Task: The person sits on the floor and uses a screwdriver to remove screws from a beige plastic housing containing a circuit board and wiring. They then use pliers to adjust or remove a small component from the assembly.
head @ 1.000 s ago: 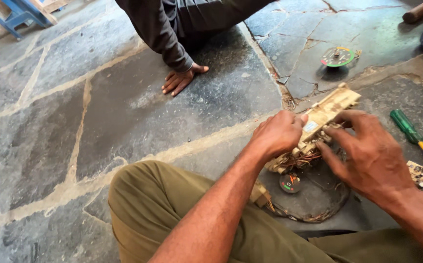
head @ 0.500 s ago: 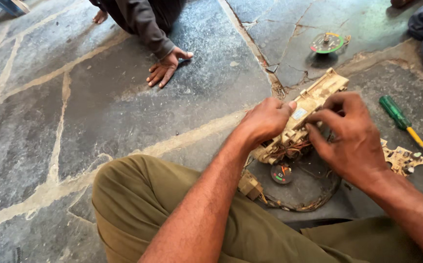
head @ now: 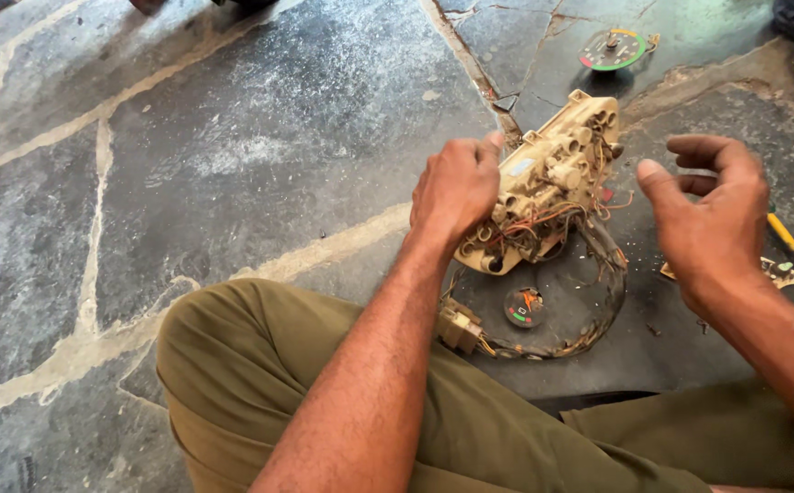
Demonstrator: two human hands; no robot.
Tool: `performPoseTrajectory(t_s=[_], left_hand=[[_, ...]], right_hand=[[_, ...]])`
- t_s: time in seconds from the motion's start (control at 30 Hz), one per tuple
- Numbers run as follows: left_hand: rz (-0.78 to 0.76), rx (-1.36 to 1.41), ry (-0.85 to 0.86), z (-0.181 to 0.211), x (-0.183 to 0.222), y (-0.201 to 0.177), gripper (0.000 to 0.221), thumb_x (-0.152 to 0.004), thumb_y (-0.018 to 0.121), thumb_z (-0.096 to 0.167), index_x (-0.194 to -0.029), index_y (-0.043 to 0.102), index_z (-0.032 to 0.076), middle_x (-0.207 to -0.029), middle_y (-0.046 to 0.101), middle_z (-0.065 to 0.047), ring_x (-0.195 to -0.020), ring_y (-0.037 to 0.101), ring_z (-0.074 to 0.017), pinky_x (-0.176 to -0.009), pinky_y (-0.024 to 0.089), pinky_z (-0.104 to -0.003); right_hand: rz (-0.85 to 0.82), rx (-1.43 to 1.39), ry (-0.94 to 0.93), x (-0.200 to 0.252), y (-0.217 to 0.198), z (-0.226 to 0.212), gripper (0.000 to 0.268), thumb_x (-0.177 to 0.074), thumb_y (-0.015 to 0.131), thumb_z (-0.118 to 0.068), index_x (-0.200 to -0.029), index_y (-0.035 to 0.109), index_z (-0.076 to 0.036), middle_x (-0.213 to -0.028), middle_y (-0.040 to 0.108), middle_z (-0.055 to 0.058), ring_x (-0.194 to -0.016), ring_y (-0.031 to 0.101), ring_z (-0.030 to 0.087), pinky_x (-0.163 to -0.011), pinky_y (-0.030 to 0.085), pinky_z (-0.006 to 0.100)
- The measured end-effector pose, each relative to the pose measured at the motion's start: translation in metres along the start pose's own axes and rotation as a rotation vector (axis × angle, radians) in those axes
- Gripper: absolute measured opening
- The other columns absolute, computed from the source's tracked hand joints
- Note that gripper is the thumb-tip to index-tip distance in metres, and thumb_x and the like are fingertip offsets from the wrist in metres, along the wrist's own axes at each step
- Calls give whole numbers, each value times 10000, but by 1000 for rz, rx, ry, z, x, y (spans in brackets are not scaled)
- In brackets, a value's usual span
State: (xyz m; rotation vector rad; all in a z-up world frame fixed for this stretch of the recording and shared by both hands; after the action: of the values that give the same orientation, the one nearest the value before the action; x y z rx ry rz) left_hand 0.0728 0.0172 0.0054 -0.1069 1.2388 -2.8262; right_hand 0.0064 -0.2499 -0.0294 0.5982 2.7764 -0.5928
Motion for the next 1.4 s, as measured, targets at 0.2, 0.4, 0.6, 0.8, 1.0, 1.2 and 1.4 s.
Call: performPoseTrajectory(t_s=[0.2,0.4,0.6,0.8,1.0,1.2,1.4], left_hand=[[98,99,14,-4,-4,-9,581,-989,434,557,-872,790,113,-917,789,-170,-944,745,-375,-837,538,-493],[112,117,49,-8,-8,-9,662,-998,388,608,-862,794,103,-882,786,-159,-921,754,-350,-825,546,-480],[129,125,75,-12,-9,-7,712,-990,350,642,-855,798,105,-866,794,-143,-902,763,-328,-821,550,-485],[175,172,77,-15,-8,-14,792,-984,281,692,-848,799,108,-853,800,-124,-906,769,-315,-834,553,-477],[185,181,77,-11,0,-17,816,-962,286,720,-826,804,104,-815,797,-131,-891,765,-327,-836,544,-484],[162,151,114,4,9,-14,813,-962,301,726,-849,800,94,-818,784,-160,-879,767,-348,-806,554,-486],[150,139,149,7,12,-11,816,-958,293,734,-875,797,98,-834,785,-150,-877,761,-340,-803,549,-486]], right_hand=[[-1,-23,72,-2,2,10,370,-991,783,-183,-1285,645,-7,-1171,647,83,-974,619,136,-786,530,300],[-31,-3,55,1,5,3,362,-1000,766,-189,-1283,644,1,-1192,664,99,-999,630,154,-808,536,311],[-31,13,58,3,4,0,358,-985,762,-196,-1267,653,-5,-1186,676,105,-989,635,165,-801,536,329],[-32,34,40,5,0,-4,363,-978,761,-197,-1270,659,-7,-1169,688,115,-980,645,176,-792,539,341],[-27,11,74,8,-5,-5,342,-986,750,-184,-1256,656,4,-1125,695,120,-928,662,174,-755,564,333],[-33,-100,95,9,-9,-9,323,-994,725,-147,-1255,633,21,-1114,678,114,-911,674,156,-728,601,308],[-34,-130,141,9,-10,-7,313,-995,711,-127,-1255,623,23,-1085,682,113,-847,684,157,-704,596,307]])
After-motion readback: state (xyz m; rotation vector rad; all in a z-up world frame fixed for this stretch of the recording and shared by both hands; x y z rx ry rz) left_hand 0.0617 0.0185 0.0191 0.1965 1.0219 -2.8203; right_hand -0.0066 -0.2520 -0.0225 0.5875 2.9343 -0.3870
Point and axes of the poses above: each hand's wrist, its own x-axis away from the middle knuckle, its own y-axis out of the palm, z = x × y, the point moved 8 cm from there along -x, towards the middle knuckle
